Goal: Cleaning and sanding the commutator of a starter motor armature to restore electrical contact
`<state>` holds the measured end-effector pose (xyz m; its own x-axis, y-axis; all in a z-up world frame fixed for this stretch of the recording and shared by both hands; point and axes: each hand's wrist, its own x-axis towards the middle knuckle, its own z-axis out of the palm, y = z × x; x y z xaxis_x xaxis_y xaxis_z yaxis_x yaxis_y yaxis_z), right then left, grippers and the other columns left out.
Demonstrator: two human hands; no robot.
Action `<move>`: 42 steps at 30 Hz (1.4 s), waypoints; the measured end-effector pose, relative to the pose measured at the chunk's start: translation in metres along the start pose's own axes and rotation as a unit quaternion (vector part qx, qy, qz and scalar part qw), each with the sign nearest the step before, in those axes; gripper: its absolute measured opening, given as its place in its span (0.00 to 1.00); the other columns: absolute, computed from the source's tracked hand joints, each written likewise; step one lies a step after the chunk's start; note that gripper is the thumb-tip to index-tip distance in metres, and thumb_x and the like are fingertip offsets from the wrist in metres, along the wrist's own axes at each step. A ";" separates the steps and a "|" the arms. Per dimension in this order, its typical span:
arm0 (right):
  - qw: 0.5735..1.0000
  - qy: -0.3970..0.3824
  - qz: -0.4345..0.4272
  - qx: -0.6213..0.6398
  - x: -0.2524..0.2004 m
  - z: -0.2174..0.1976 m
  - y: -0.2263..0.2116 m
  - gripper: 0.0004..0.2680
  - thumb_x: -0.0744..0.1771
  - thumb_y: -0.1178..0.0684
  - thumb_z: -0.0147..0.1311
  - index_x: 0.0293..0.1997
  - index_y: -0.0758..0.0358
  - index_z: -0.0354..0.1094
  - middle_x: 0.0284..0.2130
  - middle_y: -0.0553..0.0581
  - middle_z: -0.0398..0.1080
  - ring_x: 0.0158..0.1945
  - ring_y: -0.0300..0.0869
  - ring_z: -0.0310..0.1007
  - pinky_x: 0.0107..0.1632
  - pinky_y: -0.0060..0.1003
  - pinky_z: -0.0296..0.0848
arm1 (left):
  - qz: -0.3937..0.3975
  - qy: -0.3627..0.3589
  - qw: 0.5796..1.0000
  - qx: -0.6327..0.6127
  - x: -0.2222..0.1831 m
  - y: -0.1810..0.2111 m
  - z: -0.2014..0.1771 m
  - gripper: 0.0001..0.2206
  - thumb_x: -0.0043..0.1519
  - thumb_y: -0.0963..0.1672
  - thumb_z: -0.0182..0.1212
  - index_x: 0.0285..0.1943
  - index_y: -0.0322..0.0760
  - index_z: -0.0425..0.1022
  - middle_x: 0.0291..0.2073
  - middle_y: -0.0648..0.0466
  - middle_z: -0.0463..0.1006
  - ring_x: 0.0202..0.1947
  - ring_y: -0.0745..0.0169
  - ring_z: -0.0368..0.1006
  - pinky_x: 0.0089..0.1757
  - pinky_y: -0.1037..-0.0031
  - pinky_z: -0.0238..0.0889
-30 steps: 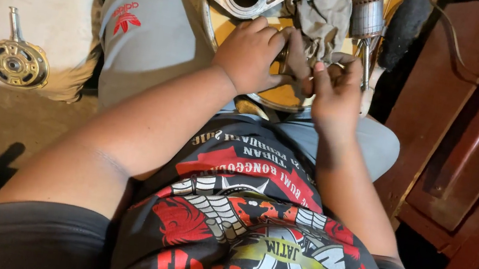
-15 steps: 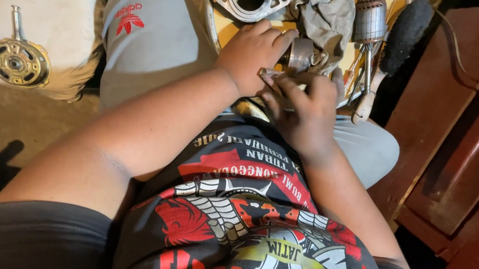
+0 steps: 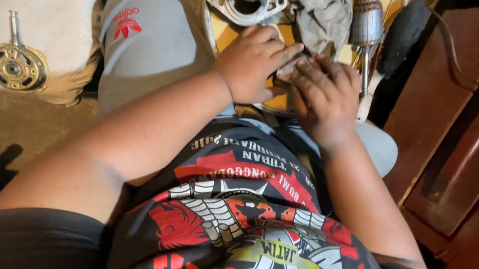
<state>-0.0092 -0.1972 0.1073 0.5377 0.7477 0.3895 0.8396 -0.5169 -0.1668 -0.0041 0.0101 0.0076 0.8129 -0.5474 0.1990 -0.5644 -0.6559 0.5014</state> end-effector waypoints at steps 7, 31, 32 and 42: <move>0.996 -0.011 0.073 -0.047 -0.015 0.013 0.001 0.12 0.71 0.50 0.65 0.60 0.58 0.73 0.60 0.57 0.73 0.60 0.60 0.71 0.58 0.55 0.64 | -0.009 0.058 0.997 0.047 0.000 0.003 0.011 0.41 0.50 0.59 0.67 0.71 0.39 0.69 0.48 0.52 0.79 0.54 0.48 0.65 0.56 0.58 0.54; 0.967 0.126 0.205 0.088 -0.044 0.008 -0.002 0.04 0.70 0.64 0.58 0.48 0.72 0.71 0.42 0.66 0.72 0.45 0.57 0.71 0.50 0.47 0.70 | 0.124 -0.136 0.983 -0.024 0.057 0.025 -0.018 0.40 0.45 0.45 0.70 0.72 0.32 0.66 0.60 0.47 0.77 0.70 0.45 0.59 0.68 0.52 0.39; 0.969 0.126 0.197 0.079 -0.045 0.013 -0.004 0.04 0.70 0.63 0.57 0.47 0.72 0.72 0.42 0.67 0.71 0.46 0.58 0.72 0.52 0.49 0.70 | 0.091 -0.128 0.985 -0.065 0.051 0.024 -0.015 0.40 0.46 0.44 0.70 0.73 0.34 0.65 0.67 0.45 0.68 0.73 0.45 0.51 0.69 0.53 0.35; 0.950 0.145 0.262 0.095 -0.044 0.029 -0.004 0.10 0.71 0.57 0.54 0.55 0.73 0.72 0.48 0.69 0.73 0.51 0.58 0.75 0.59 0.48 0.73 | 0.011 -0.104 0.994 -0.025 0.056 0.012 0.004 0.30 0.46 0.55 0.72 0.58 0.45 0.76 0.67 0.42 0.59 0.69 0.37 0.46 0.63 0.36 0.42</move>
<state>-0.0334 -0.2159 0.0643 0.8646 0.2496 0.4361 0.4770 -0.6805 -0.5563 0.0339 -0.0306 0.0219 0.7508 -0.6596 0.0347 -0.5687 -0.6188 0.5419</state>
